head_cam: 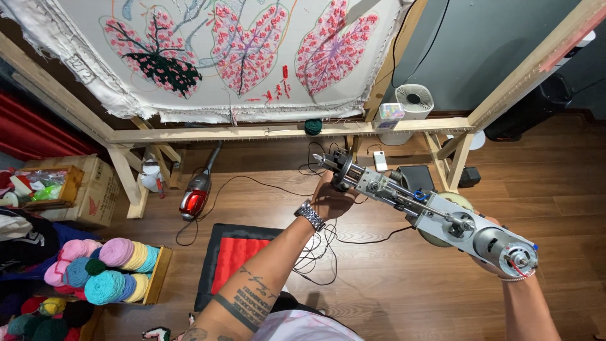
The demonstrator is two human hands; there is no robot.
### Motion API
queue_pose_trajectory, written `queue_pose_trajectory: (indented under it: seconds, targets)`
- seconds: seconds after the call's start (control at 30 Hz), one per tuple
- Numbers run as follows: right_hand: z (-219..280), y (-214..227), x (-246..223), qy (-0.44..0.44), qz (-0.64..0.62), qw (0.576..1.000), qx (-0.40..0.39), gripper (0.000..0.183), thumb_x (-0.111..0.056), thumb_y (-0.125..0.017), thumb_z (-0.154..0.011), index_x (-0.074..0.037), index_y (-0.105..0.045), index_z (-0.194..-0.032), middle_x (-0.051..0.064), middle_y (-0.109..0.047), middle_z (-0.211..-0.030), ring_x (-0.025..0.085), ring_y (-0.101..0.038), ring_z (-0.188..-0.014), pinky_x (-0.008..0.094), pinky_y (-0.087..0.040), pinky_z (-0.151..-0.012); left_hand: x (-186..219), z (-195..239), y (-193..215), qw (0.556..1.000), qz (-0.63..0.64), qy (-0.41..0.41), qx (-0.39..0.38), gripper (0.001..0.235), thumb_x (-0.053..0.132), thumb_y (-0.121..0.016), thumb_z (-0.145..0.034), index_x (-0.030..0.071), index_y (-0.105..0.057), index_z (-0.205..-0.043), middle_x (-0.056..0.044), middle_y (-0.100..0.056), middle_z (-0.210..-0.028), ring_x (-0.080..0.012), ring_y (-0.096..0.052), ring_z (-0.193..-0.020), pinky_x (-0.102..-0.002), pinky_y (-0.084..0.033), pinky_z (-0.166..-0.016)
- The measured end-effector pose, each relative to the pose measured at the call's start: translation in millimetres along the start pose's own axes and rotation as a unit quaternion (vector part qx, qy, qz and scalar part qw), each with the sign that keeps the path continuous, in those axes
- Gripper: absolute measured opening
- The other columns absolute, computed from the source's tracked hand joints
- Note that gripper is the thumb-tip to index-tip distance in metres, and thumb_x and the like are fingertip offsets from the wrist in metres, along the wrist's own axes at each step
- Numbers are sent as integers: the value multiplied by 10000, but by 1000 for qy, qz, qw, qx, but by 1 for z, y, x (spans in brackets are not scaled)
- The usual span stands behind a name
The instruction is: The person unpacks a tufting gun from a cardboard box, removes the power cord, and untangles it. They then plug the cord into a wall outlet and thread green yarn through the gun's feed mechanism, preparing the tool for use.
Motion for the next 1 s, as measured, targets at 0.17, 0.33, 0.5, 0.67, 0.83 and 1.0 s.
queue_pose_trajectory:
  seconds: [0.17,0.33,0.5,0.67,0.83,1.0]
  targets:
    - [5,4,-3,-5,-7,1000,10,413,-340,-588,-910,-107,-616,-1250,72,-742,-1031,147,-737,-885,283,-579,-735,5,4,15,968,-234,-67,64,122,1,-613,-956,30,-582,-1070,-16,-633,-879,-78,-562,-682,-232,-456,-526]
    - [2,-46,-35,-10,-14,1000,19,413,-338,-590,-906,-111,-618,-1249,75,-745,-1040,151,-740,-899,286,-577,-748,22,12,-18,847,-510,-132,65,220,-15,-667,-907,43,-550,-1085,-21,-663,-913,-91,-631,-756,-241,-545,-611]
    - [13,-93,-62,-16,-20,999,26,413,-336,-592,-901,-115,-620,-1248,78,-748,-1049,154,-742,-914,289,-575,-760,-3,3,19,998,-43,-21,40,59,65,-488,-1020,42,-541,-1010,-26,-607,-830,-98,-560,-649,-203,-420,-446]
    - [16,-97,-61,-22,-26,999,35,413,-333,-594,-896,-119,-623,-1248,81,-752,-1058,158,-744,-928,292,-574,-773,-11,-3,27,992,127,23,13,159,141,-459,-1056,44,-546,-966,-31,-589,-811,-105,-546,-633,-217,-417,-444]
    - [16,-97,-57,-29,-33,998,43,413,-331,-595,-891,-122,-625,-1247,84,-755,-1067,161,-747,-943,295,-572,-785,4,6,2,988,-148,-31,28,89,136,-531,-986,49,-550,-981,-40,-617,-815,-111,-576,-654,-227,-445,-484]
    - [20,-93,-55,-35,-39,997,54,414,-328,-597,-886,-126,-627,-1246,87,-758,-1076,165,-749,-958,298,-570,-798,8,14,-23,922,-374,-97,-12,96,146,-530,-995,61,-575,-994,-50,-623,-838,-140,-589,-714,-277,-464,-558]
Point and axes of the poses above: each hand's wrist, its own z-axis away from the middle knuckle, its own y-axis out of the back of the hand, x = y × z, the point moved 7 cm from there along -z, towards the middle knuckle
